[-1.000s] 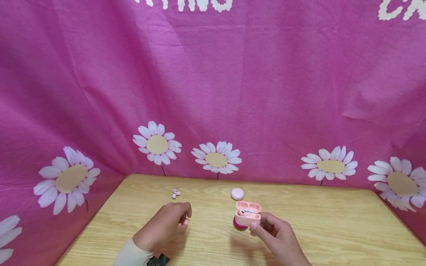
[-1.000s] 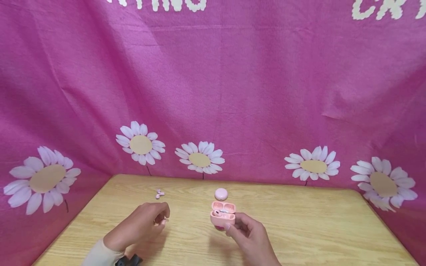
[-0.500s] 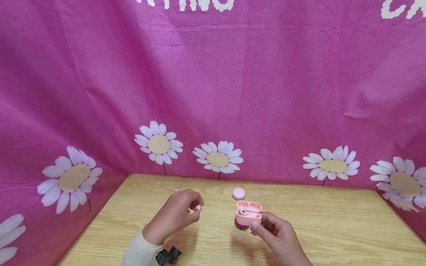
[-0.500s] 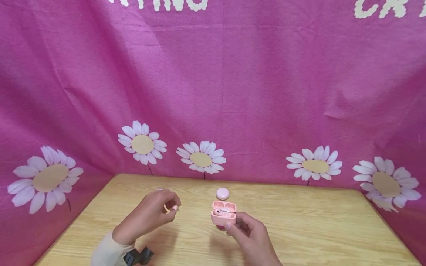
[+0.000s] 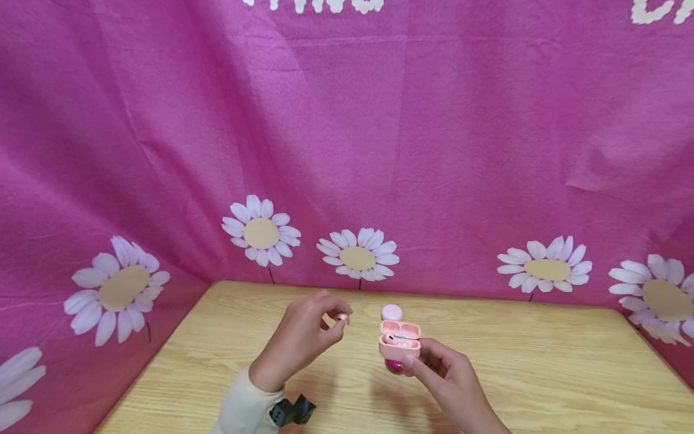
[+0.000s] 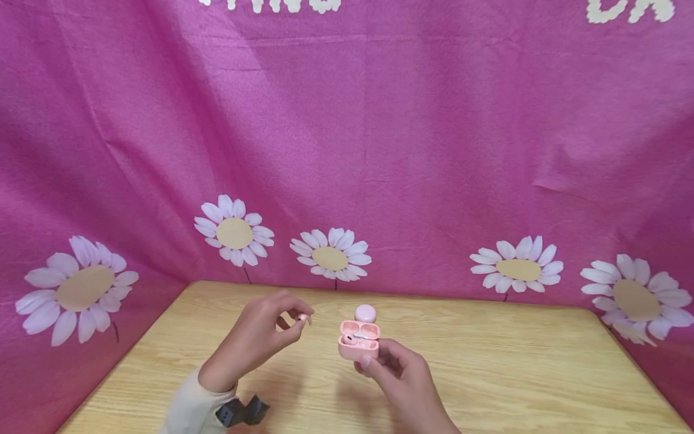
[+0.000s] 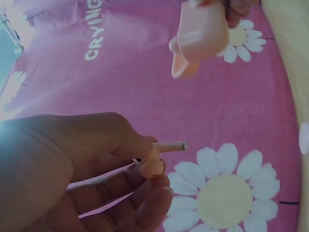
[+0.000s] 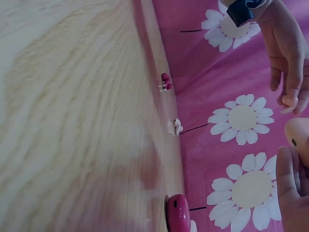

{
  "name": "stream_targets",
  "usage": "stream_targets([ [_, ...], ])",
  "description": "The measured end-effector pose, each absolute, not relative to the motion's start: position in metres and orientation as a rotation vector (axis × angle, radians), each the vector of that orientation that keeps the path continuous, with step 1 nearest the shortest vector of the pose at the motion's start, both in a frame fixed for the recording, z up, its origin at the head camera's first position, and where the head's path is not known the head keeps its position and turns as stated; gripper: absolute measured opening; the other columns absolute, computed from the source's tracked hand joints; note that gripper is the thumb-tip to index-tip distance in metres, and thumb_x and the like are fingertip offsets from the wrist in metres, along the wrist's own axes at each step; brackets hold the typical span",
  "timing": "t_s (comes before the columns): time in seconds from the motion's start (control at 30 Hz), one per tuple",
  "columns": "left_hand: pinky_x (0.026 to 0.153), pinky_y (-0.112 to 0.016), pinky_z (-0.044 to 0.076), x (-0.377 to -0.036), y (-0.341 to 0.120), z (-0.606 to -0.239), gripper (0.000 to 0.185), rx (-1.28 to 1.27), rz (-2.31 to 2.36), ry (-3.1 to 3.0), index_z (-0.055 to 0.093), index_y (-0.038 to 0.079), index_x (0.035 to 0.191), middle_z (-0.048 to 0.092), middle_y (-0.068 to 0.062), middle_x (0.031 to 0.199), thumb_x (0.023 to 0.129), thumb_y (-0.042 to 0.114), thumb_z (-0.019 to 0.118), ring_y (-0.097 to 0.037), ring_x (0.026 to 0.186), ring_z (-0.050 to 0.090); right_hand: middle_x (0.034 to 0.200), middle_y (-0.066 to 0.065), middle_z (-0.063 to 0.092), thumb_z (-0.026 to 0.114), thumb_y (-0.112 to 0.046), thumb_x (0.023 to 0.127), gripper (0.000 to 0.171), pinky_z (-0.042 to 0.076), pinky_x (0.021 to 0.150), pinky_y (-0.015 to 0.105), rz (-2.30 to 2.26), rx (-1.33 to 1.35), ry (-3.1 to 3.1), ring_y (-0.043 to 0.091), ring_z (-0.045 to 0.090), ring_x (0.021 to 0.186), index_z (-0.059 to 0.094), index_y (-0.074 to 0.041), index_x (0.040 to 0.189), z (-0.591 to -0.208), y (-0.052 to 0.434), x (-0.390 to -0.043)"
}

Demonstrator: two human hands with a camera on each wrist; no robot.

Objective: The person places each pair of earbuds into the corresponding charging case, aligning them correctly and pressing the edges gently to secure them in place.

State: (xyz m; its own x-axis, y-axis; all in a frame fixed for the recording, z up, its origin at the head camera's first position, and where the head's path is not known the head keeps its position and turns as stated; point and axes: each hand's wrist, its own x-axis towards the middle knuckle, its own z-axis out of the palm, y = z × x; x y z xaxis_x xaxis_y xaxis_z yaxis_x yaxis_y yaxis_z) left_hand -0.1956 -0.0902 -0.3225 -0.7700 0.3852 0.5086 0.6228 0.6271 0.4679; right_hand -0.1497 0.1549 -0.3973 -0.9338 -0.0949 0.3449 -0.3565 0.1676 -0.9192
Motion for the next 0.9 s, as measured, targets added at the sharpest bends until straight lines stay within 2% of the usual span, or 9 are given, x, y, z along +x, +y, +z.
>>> stream_targets([
  [0.23,0.066,-0.02,0.054,-0.195,-0.076,-0.313,0.011,-0.854,-1.068,-2.394,0.073,0.014,0.093,0.064,0.008,0.09,0.085,0.007,0.07,-0.005,0.077,0.063,0.083,0.014,0.067,0.067,-0.012,0.091,0.015,0.054,0.064,0.028,1.868,0.483,-2.206,0.019,0.066,0.073,0.068,-0.003,0.103,-0.395,0.149,-0.155],
  [0.4,0.068,-0.022,0.055,-0.195,-0.068,-0.31,0.012,-0.905,-1.104,-2.326,0.074,0.013,0.094,0.064,0.007,0.093,0.084,0.006,0.071,-0.005,0.081,0.062,0.081,0.012,0.066,0.067,-0.009,0.09,0.015,0.056,0.065,0.03,1.899,0.479,-2.184,0.017,0.065,0.072,0.067,0.0,0.103,-0.395,0.145,-0.159],
  [0.63,0.067,-0.018,0.053,-0.194,-0.057,-0.306,0.013,-0.94,-1.115,-2.283,0.075,0.013,0.094,0.062,0.007,0.095,0.084,0.006,0.071,-0.006,0.084,0.06,0.081,0.012,0.066,0.067,-0.007,0.09,0.016,0.057,0.067,0.036,1.928,0.485,-2.162,0.014,0.065,0.072,0.067,0.002,0.103,-0.397,0.143,-0.163],
  [0.9,0.066,-0.018,0.05,-0.191,-0.045,-0.306,0.012,-1.032,-1.067,-2.224,0.073,0.015,0.096,0.066,0.01,0.093,0.085,0.011,0.072,-0.006,0.084,0.058,0.081,0.014,0.065,0.067,-0.009,0.09,0.014,0.057,0.067,0.034,1.912,0.507,-2.184,0.015,0.064,0.072,0.067,0.0,0.101,-0.397,0.145,-0.162],
])
